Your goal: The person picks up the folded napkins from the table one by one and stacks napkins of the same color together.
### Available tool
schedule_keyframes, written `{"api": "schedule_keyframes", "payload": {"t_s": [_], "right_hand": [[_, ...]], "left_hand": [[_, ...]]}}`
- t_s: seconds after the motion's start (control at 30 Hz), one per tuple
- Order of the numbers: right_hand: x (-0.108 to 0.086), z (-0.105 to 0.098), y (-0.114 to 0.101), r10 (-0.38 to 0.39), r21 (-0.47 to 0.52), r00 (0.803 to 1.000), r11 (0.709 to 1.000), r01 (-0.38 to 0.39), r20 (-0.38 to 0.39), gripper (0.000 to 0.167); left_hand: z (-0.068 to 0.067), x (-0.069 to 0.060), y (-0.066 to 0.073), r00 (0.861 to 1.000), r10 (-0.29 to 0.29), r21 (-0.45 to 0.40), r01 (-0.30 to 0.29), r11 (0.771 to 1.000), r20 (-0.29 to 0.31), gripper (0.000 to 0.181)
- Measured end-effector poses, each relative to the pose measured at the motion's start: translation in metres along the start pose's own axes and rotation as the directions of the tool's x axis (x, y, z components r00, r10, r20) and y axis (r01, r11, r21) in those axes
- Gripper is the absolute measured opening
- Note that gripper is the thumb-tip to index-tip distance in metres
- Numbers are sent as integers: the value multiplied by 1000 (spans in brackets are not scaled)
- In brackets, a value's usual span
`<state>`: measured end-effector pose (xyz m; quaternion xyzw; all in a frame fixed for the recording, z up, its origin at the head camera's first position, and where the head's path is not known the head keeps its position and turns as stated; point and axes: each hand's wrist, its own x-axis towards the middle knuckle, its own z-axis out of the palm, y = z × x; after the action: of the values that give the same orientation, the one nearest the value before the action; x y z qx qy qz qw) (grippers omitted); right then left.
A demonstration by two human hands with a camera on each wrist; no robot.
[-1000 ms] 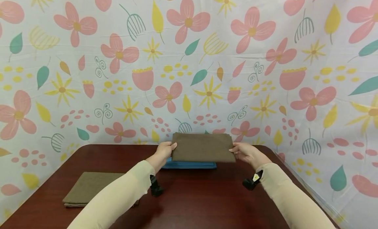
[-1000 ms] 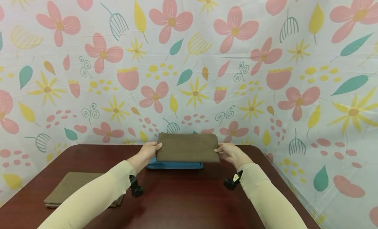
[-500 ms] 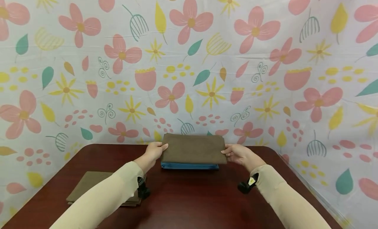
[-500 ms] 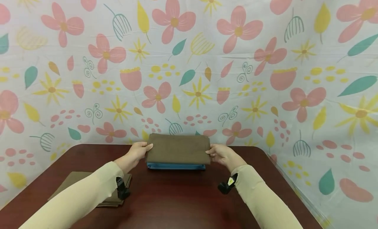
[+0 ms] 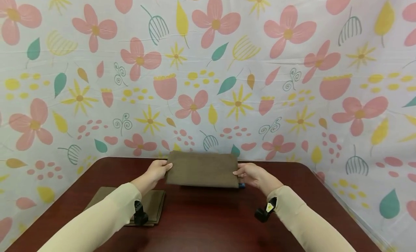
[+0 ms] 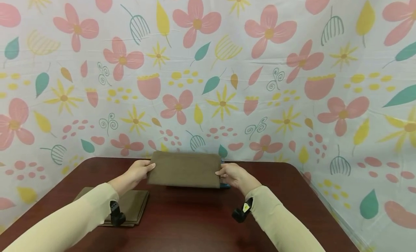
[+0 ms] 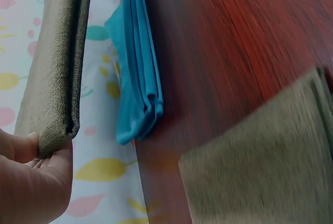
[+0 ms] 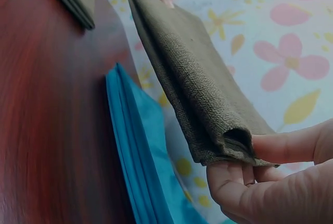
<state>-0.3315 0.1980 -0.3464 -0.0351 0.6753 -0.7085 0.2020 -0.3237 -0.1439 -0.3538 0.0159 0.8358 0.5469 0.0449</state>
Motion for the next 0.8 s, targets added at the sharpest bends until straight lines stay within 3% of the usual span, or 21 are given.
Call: {"api": "schedule_keyframes", "payload": {"t_s": [0.13,0.4,0.6,0.8], "right_hand": [[2,12,-1,7,39,1000,999,-8,29,80],[-4,26,3,22,51,999,998,-24,46,82],[-5,40,6,-8,31,993,1000,5,119,74],[0,61,10,-13,39,992,999,8,127,62]], "left_hand": [[-12,-5,-1,1000,7,7,-7,1000,-7,45],[-25,-11,-11,1000,-6,5,6,1000,29,44],[-42,-19,-16,1000,0,24,0,1000,12,41],[-63,-27,-22,1000,0,11,0,1000,9,41]]}}
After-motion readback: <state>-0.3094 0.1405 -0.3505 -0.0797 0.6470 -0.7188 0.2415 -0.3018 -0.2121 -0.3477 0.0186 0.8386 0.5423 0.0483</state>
